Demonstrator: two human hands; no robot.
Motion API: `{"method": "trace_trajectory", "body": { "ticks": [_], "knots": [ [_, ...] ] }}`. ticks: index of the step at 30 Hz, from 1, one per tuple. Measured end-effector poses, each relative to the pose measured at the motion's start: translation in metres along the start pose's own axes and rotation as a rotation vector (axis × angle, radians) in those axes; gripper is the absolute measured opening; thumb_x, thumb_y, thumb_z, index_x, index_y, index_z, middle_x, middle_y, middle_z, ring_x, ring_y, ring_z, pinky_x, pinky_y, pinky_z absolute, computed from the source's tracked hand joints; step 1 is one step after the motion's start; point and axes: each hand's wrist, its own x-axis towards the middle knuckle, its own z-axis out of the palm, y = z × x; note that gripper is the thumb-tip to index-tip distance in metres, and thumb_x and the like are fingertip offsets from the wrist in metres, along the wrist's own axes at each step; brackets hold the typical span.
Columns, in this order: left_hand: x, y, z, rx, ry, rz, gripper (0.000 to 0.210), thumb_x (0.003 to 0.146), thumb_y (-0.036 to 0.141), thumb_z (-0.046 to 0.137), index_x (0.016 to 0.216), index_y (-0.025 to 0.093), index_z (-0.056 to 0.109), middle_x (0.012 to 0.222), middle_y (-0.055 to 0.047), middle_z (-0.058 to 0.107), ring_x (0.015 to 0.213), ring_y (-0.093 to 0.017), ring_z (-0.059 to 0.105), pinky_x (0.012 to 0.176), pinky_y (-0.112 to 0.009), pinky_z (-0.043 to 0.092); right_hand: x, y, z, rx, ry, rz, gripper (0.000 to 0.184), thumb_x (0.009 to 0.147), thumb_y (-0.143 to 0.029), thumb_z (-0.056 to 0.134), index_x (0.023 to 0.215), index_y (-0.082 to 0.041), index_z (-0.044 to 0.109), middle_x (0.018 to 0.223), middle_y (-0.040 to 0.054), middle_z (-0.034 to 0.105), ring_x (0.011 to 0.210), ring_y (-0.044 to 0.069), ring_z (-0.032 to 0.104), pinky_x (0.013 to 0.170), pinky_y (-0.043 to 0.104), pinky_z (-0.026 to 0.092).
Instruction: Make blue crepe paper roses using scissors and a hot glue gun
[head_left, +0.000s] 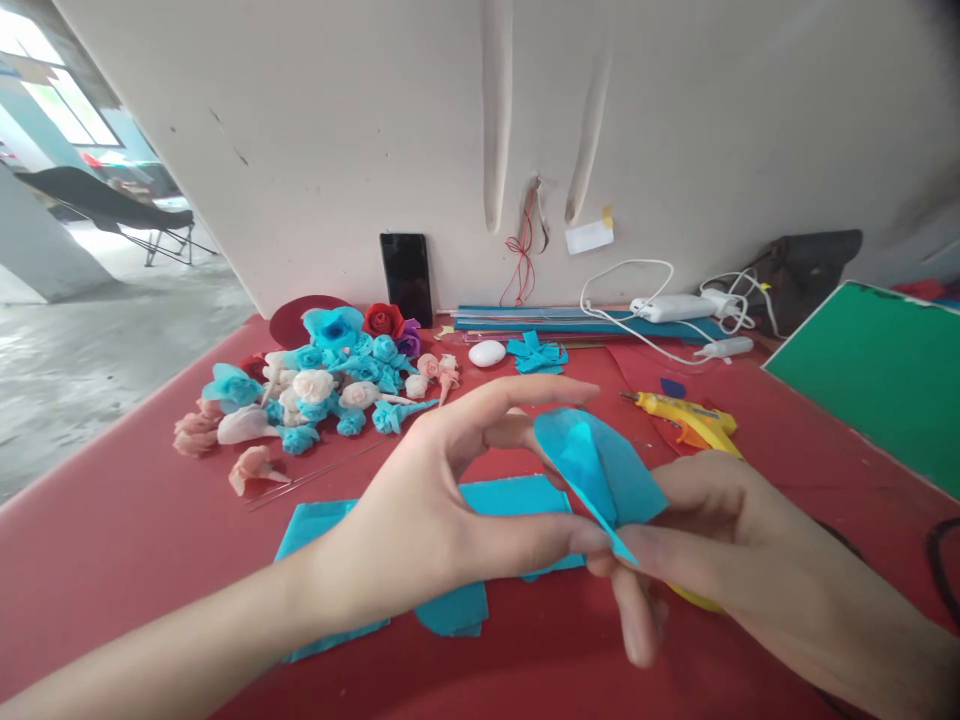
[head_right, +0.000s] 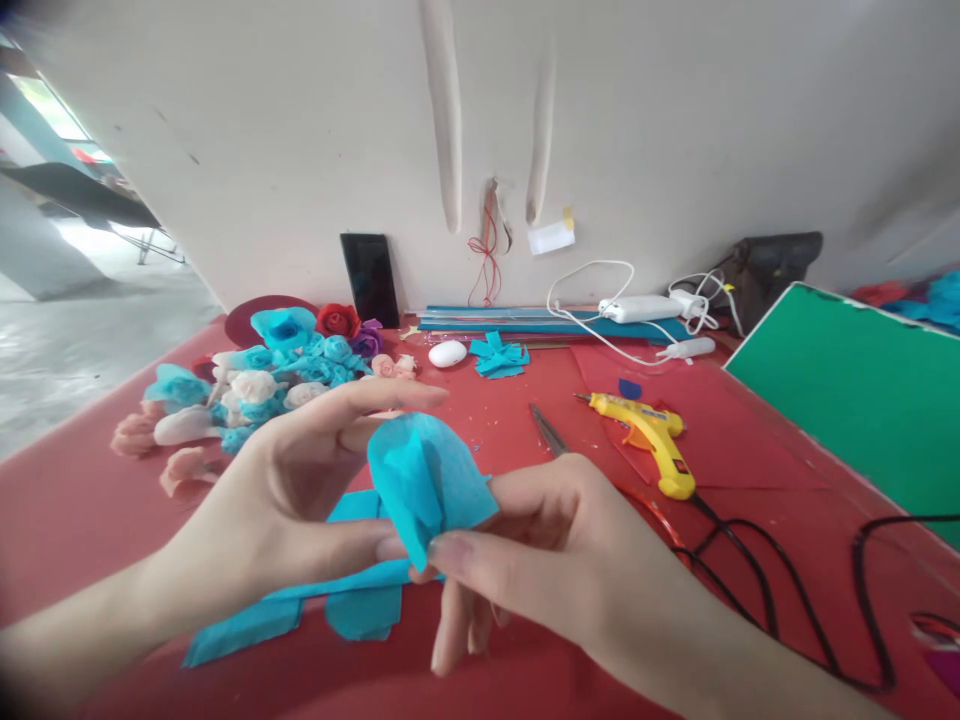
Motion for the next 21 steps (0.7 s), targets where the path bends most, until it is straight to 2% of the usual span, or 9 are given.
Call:
{"method": "trace_trajectory", "body": {
  "ticks": [6,10,16,21],
  "knots": [
    [-0.0021,0.0000,0.0004,-0.017,-0.007,-0.030,0.048,0.071,0.015,0.077,0.113,0.031,0.058,0.080,0.008,0.072,0.074,-0.009,0.068,0.070,-0.016,0.054,0.0007,0.0025,0.0007,-0.006,0.003,-0.005,0.010,0.084,-0.030,0.065,0.080,-0.024,0.073,0.063,-0.0023,0.069,0.058,0.003,0.060,0.062,0.009,0.048],
    [-0.0013,0.0014,0.0022,-0.072,-0.006,-0.047,0.044,0.072,0.017,0.076,0.110,0.032,0.059,0.078,0.010,0.072,0.065,-0.007,0.068,0.069,-0.016,0.055,-0.0001,0.0047,0.0012,0.009,-0.005,-0.019,0.008,0.083,-0.028,0.065,0.082,-0.025,0.073,0.064,-0.0026,0.069,0.058,0.003,0.061,0.058,0.006,0.046],
    [-0.0012,0.0008,0.0014,-0.040,0.028,-0.031,0.043,0.070,0.017,0.079,0.107,0.032,0.061,0.079,0.010,0.070,0.080,-0.008,0.069,0.076,-0.014,0.053,0.0003,0.0066,0.0003,-0.041,0.005,-0.039,0.009,0.082,-0.030,0.066,0.079,-0.024,0.073,0.064,0.0002,0.069,0.055,0.004,0.060,0.053,0.007,0.044],
    [-0.0007,0.0004,0.0018,-0.056,0.039,-0.042,0.044,0.068,0.017,0.080,0.106,0.030,0.061,0.077,0.010,0.070,0.078,-0.009,0.069,0.071,-0.014,0.054,0.0005,0.0062,0.0008,-0.034,-0.027,-0.052,0.012,0.082,-0.032,0.065,0.080,-0.023,0.073,0.064,0.0012,0.069,0.054,0.006,0.059,0.050,0.009,0.044]
  ]
}}
